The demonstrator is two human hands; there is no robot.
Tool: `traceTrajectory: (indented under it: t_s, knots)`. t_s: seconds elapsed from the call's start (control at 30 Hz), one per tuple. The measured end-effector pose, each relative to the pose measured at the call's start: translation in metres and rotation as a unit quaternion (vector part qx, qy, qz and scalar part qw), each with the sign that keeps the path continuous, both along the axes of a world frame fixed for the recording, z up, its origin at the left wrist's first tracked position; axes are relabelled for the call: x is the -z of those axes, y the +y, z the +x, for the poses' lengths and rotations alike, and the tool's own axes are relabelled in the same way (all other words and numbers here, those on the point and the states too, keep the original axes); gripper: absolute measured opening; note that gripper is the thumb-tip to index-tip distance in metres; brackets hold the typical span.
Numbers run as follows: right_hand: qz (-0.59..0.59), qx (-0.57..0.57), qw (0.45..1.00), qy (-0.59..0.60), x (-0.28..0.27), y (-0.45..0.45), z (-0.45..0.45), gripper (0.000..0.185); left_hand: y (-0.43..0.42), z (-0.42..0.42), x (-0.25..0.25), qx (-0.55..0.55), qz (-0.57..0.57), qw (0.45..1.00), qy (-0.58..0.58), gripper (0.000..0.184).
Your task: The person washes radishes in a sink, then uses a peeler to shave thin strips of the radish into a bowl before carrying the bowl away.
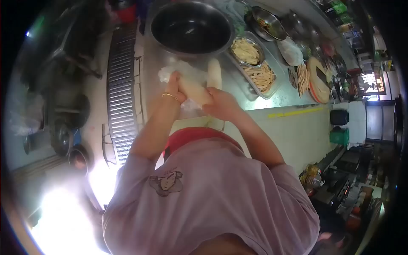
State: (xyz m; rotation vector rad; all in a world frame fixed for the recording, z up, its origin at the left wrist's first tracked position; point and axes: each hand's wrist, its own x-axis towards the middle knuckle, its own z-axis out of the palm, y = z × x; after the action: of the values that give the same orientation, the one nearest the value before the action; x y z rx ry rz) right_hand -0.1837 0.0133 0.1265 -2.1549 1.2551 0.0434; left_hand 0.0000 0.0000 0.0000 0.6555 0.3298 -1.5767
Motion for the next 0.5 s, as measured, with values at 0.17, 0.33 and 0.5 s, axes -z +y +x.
traceTrajectory:
  t_s: [0.17, 0.33, 0.5]
  knots:
    - [0.022, 0.069, 0.988, -0.137, -0.007, 0.017, -0.057, 0.055, -0.032, 0.002, 0.041, 0.006, 0.051, 0.995, -0.090, 0.040]
    - [0.246, 0.224, 0.871, -0.361, 0.004, 0.034, -0.140, 0.056, -0.022, 0.037, 0.014, 0.080, -0.070, 0.993, -0.058, 0.056]
    - [0.248, 0.345, 0.804, -0.415, 0.007, 0.057, -0.204, 0.070, 0.041, 0.039, -0.026, -0.038, -0.118, 0.985, -0.119, 0.060]
